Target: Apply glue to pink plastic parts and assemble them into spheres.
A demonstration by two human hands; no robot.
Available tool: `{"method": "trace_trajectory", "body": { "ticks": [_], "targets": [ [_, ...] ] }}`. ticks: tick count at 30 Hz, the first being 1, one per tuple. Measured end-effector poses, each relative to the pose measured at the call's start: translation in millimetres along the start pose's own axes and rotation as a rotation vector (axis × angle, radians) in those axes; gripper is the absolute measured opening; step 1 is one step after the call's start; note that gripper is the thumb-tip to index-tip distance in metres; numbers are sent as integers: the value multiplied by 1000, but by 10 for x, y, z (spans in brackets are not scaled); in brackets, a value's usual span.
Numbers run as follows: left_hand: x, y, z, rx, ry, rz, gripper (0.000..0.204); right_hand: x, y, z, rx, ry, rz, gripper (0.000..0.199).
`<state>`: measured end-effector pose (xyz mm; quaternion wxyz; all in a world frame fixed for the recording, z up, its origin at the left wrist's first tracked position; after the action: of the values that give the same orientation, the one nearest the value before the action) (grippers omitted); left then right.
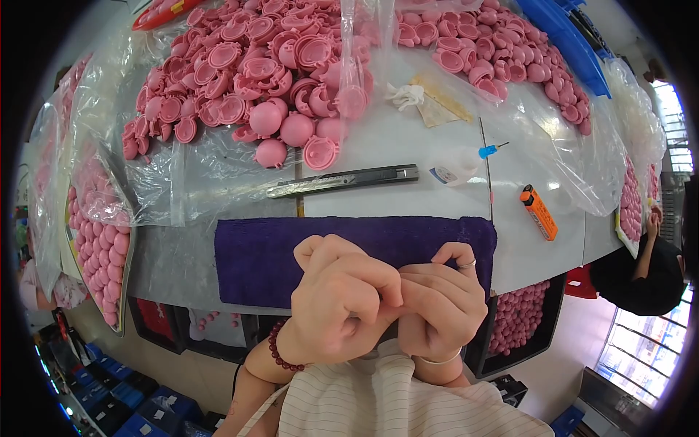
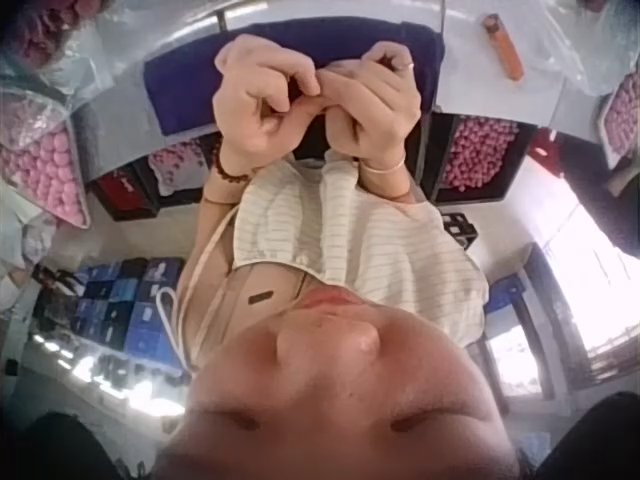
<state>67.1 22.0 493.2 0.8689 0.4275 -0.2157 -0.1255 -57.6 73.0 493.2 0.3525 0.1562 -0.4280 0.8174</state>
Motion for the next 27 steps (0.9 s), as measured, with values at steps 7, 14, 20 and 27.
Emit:
{"method": "trace_trajectory", "body": {
  "ticks": [7,14,20,27],
  "targets": [
    [15,5,-6,-30,-23,14,39,-3,-7,2,-11,9,-6,17],
    [13,33,8,37,27,-28,40,7,-17,1,-22,4,2,15],
    [-1,16,2,21,6,-15,39,-1,-11,2,-8,11,9,16],
    [31,0,-16,-17,-44,3,37,-2,-19,9,-20,-6,-23,16]
  ]
}}
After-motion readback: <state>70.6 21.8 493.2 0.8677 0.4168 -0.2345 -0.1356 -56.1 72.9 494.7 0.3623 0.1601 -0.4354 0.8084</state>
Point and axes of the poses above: each hand's wrist, its own z-axis towards the middle knuckle, its own x-axis out of the back of the hand, y = z × x, the point moved 1 cm from there along z, towards the middle knuckle, and after that the axes turned 6 degrees about -y, right-handed, at the moved point
